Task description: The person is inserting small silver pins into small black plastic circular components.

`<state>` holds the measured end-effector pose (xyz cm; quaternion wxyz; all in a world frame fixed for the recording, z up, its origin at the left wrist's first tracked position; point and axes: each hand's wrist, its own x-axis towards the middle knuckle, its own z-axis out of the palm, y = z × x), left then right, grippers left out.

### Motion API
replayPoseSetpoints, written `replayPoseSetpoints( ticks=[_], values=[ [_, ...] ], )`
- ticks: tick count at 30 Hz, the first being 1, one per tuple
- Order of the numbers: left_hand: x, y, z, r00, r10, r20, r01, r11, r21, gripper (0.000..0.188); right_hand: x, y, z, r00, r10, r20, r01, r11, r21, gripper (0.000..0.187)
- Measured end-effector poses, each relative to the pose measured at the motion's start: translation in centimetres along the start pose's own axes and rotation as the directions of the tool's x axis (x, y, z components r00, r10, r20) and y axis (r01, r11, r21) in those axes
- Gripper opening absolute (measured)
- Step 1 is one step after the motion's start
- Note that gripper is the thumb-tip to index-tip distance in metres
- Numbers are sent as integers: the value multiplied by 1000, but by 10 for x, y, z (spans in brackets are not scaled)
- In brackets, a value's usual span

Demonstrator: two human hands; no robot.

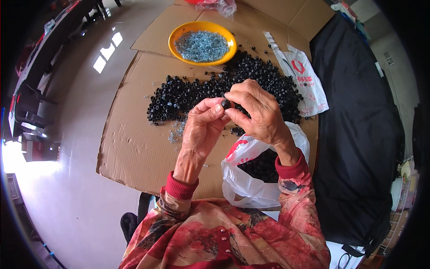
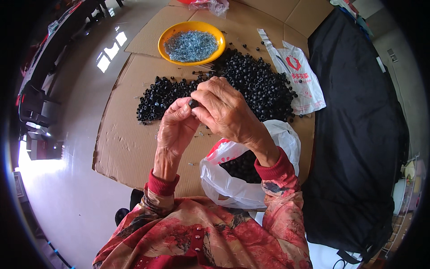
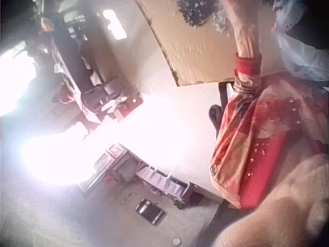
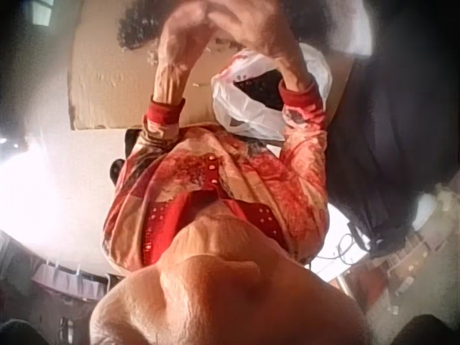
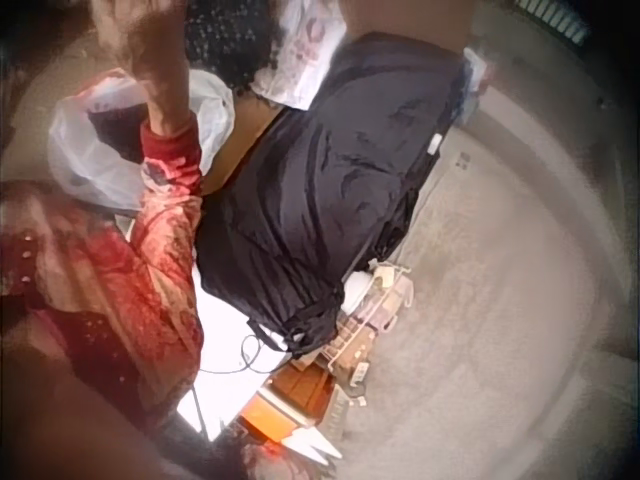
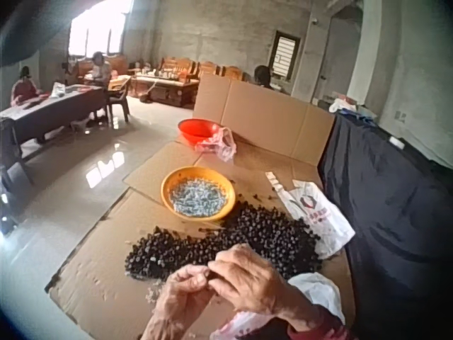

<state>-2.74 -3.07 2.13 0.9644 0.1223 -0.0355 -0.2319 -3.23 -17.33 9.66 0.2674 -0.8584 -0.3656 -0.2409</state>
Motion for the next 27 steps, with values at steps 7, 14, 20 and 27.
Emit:
replayPoseSetpoints(
  ticks=[7, 14, 20, 27],
  values=[
    [-1, 2, -1, 999, 4, 32, -3, 1000, -24, 7, 1, -1, 1, 999, -38, -16, 38, 999, -17, 31],
    [-3, 4, 2, 999, 18, 42, -18, 1000, -9, 7, 1, -1, 2, 994, -102, -32, 101, 994, -53, 30],
    [0, 2, 1, 1000, -7, 10, 6, 998, 55, 8, -3, 3, 2, 992, -112, -55, 110, 993, -40, 28],
    [-4, 0, 6, 1000, 6, 13, -7, 997, 78, 9, -9, -3, 0, 991, -108, -79, 109, 994, 7, 25]
  ],
)
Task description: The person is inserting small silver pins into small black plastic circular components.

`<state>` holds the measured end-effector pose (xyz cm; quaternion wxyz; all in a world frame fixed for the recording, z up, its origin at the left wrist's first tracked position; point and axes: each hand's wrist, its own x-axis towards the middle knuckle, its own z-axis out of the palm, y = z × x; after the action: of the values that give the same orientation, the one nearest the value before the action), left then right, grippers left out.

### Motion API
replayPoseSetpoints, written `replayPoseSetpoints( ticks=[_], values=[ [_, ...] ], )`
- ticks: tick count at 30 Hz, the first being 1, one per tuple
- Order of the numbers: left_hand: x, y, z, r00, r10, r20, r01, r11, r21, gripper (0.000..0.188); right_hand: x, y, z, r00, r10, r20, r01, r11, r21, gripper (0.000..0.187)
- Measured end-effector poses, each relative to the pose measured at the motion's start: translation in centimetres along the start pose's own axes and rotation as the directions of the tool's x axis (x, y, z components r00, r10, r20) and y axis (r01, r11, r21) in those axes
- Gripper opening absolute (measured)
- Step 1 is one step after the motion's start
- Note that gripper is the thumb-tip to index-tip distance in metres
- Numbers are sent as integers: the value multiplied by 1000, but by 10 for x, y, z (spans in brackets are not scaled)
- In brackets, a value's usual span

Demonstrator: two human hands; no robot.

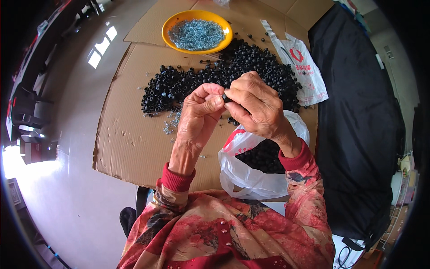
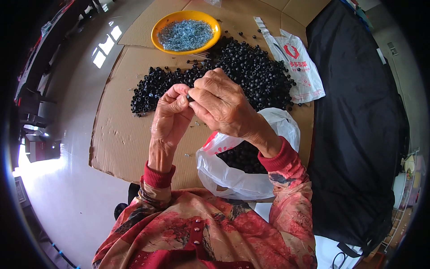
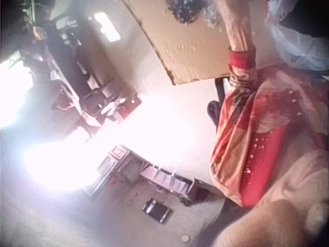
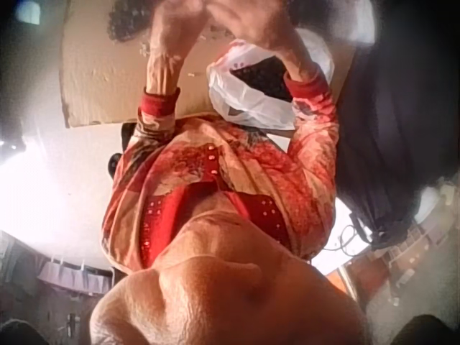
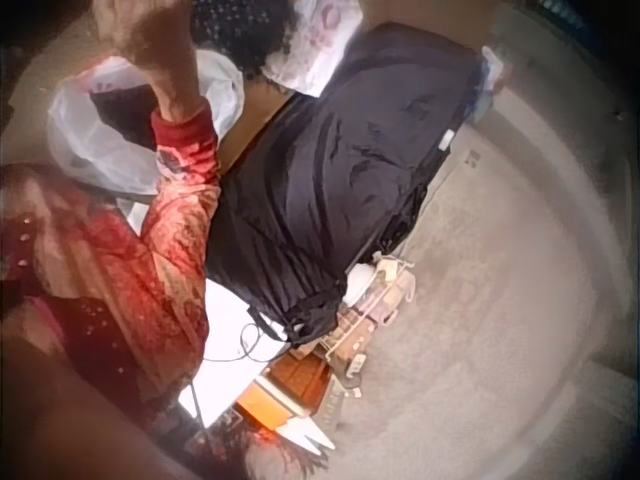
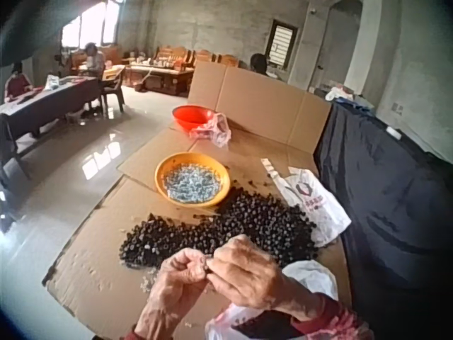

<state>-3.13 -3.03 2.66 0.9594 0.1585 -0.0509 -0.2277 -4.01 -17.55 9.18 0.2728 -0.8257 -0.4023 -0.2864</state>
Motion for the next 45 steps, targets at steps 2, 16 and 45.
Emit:
replayPoseSetpoints(
  ticks=[2, 16, 45],
  values=[
    [1, -2, -6, 997, 3, 79, -7, 998, 55, 13, -4, 2, -1, 1000, 18, 5, -18, 999, 27, 25],
    [9, 32, -13, 965, 247, -92, -210, 930, 301, 21, -70, -18, -67, 799, 405, 445, -357, 914, -192, 25],
    [6, 42, -30, 929, 278, -243, -216, 944, 251, 15, -53, 67, 57, 803, 351, 482, -361, 929, -75, 7]
  ],
)
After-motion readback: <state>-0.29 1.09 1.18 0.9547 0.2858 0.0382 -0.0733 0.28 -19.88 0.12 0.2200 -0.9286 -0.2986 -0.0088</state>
